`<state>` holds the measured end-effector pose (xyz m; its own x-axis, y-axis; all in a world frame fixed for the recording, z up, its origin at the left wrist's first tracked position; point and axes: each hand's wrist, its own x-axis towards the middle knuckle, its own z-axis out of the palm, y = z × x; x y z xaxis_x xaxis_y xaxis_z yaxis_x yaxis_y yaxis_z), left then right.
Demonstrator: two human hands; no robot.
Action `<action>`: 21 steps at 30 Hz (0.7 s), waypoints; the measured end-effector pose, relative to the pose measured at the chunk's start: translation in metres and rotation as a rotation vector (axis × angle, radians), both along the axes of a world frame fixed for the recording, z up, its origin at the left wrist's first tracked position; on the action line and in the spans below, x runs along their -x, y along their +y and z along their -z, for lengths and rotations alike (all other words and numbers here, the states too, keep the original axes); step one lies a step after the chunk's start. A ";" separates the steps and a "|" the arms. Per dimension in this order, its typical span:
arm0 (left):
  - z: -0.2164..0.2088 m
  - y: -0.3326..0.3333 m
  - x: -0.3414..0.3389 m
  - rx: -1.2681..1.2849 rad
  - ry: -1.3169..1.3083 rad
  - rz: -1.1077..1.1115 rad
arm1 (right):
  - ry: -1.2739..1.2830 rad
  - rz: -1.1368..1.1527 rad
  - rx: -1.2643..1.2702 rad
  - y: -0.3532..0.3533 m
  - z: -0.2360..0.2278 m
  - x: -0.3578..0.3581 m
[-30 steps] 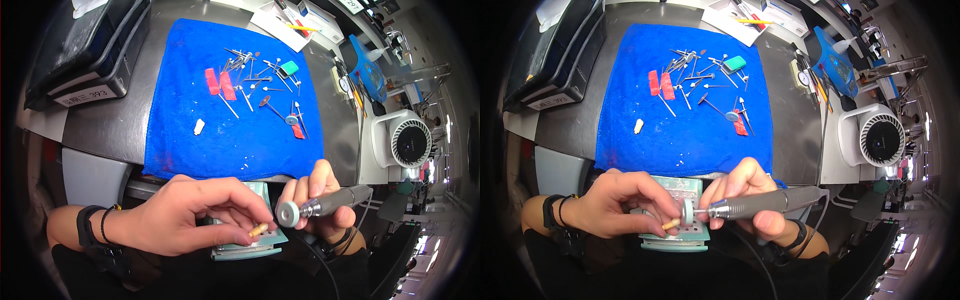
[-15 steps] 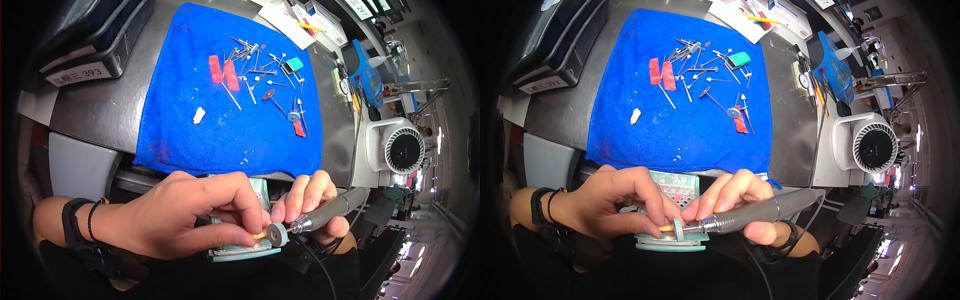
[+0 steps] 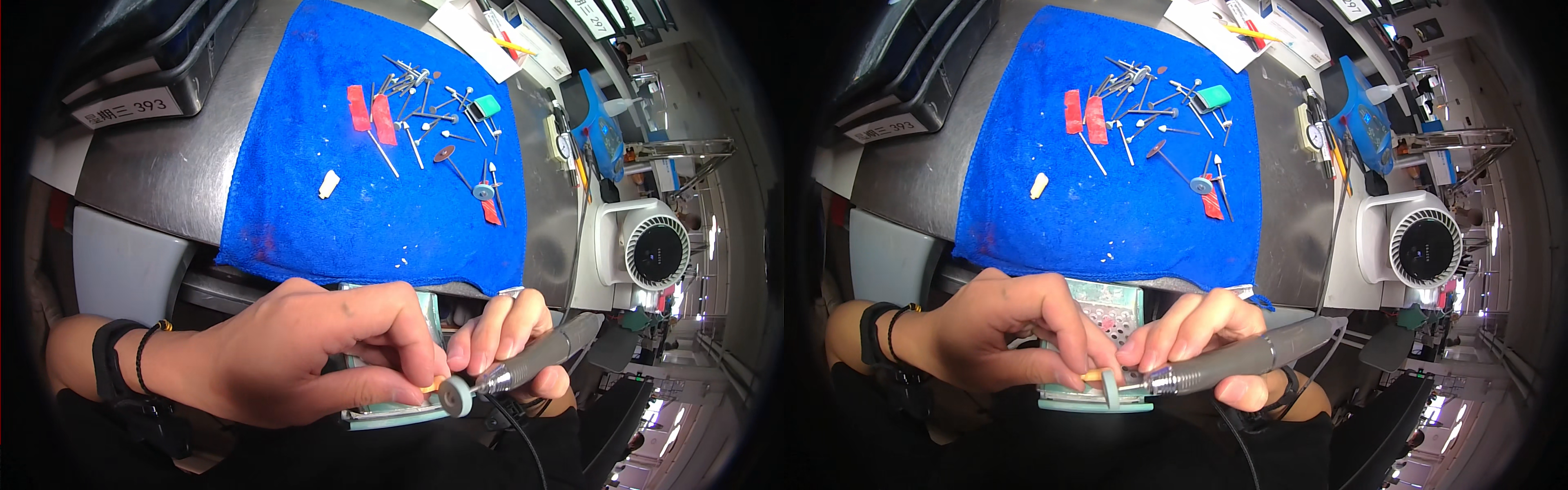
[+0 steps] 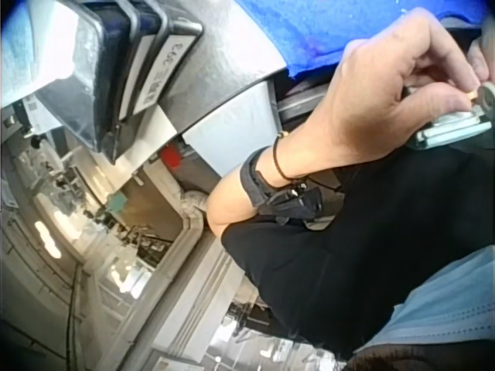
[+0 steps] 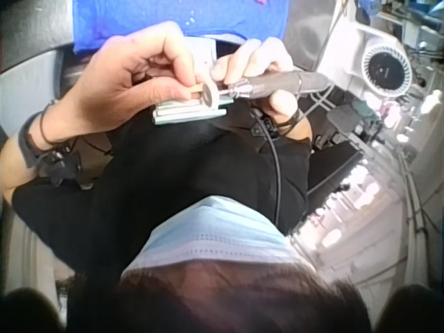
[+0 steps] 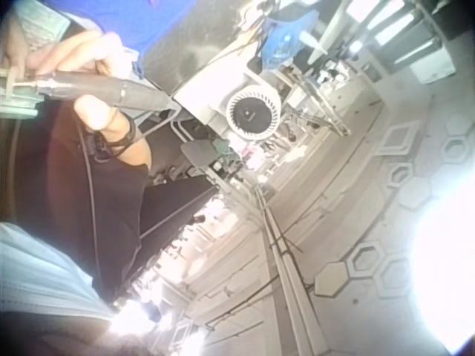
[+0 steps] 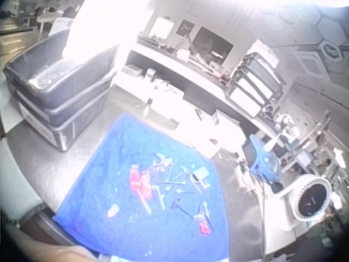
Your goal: The person is using a rotary tool to sand or grind a small yellow object on a blue mat at a workbench.
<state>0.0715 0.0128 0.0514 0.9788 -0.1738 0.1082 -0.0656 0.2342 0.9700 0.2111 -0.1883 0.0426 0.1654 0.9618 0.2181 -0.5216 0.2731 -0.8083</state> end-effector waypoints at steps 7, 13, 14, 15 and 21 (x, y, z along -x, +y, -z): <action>0.000 0.000 0.000 -0.020 -0.008 -0.002 | -0.003 0.027 -0.016 0.001 0.001 0.001; -0.001 0.000 0.001 -0.017 0.003 -0.004 | 0.010 0.037 -0.026 0.002 0.003 0.002; -0.001 0.001 0.001 -0.044 0.008 -0.008 | 0.011 0.036 -0.026 0.002 0.003 0.002; 0.000 0.000 0.001 -0.045 0.010 -0.010 | 0.018 0.027 -0.026 0.002 0.004 0.001; 0.000 0.000 -0.001 -0.018 -0.007 0.000 | 0.062 0.061 -0.018 0.003 0.001 0.004</action>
<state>0.0721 0.0128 0.0509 0.9781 -0.1758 0.1115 -0.0721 0.2167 0.9736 0.2076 -0.1855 0.0418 0.2371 0.9456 0.2229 -0.5526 0.3199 -0.7696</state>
